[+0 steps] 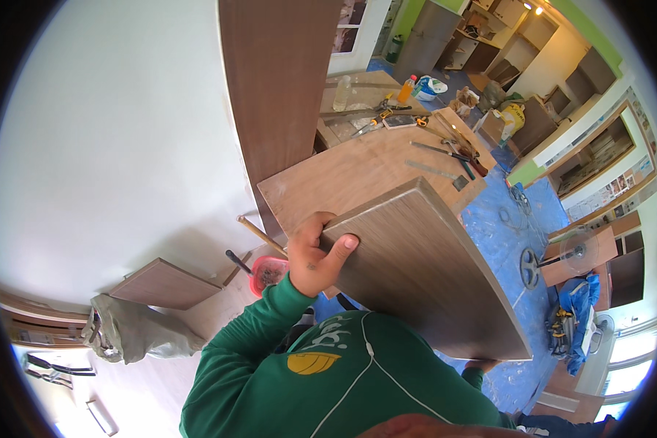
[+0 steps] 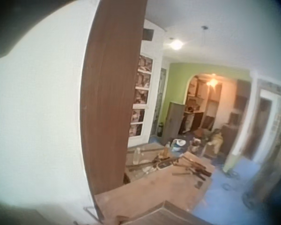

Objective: The person handles a large wooden panel, aligns it with a cabinet door, and uses a sanding block to smooth the edges. They then place the panel on a workbench and organize tools.

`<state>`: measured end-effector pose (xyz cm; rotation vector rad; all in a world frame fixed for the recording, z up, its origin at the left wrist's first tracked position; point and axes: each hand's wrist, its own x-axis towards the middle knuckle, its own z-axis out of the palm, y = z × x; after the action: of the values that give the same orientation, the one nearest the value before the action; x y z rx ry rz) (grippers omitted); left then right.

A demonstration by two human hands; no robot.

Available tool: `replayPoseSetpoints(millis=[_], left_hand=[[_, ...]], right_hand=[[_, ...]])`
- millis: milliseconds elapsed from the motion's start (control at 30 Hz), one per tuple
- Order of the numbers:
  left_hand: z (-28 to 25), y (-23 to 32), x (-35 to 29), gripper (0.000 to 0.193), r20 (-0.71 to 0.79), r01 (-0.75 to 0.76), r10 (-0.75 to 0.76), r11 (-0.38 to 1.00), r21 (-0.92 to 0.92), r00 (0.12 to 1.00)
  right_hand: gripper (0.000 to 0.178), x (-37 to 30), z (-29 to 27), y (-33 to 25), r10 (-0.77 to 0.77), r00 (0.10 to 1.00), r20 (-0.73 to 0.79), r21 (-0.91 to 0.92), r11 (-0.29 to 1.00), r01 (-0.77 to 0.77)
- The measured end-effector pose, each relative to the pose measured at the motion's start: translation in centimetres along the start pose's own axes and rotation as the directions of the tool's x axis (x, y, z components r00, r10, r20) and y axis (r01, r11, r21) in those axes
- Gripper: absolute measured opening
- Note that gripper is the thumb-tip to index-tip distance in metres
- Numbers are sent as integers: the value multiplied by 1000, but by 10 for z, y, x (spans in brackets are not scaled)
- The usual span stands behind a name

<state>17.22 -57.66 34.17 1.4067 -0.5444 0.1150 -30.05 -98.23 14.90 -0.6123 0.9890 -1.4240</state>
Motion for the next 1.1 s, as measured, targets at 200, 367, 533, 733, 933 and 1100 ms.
replayPoseSetpoints(millis=[200,367,533,733,933,1100], left_hand=[[62,-19,-3,40,-66,73,-64,988,135,996],[114,-39,-5,35,-234,206,-196,978,18,952],[130,-44,-22,37,-426,294,-257,956,21,867],[142,-11,-22,45,-613,340,-208,935,105,762],[123,8,-39,53,-689,325,-127,931,165,714],[112,23,-53,60,-742,322,-68,924,206,668]], right_hand=[[78,109,-28,33,105,988,112,7,994,-106],[74,199,2,30,128,972,198,-336,940,-56],[88,244,111,17,174,976,129,-407,907,-108],[89,280,188,6,169,925,341,-466,885,10],[87,269,260,7,185,892,413,-507,860,56],[86,264,309,10,226,820,526,-491,868,76]])
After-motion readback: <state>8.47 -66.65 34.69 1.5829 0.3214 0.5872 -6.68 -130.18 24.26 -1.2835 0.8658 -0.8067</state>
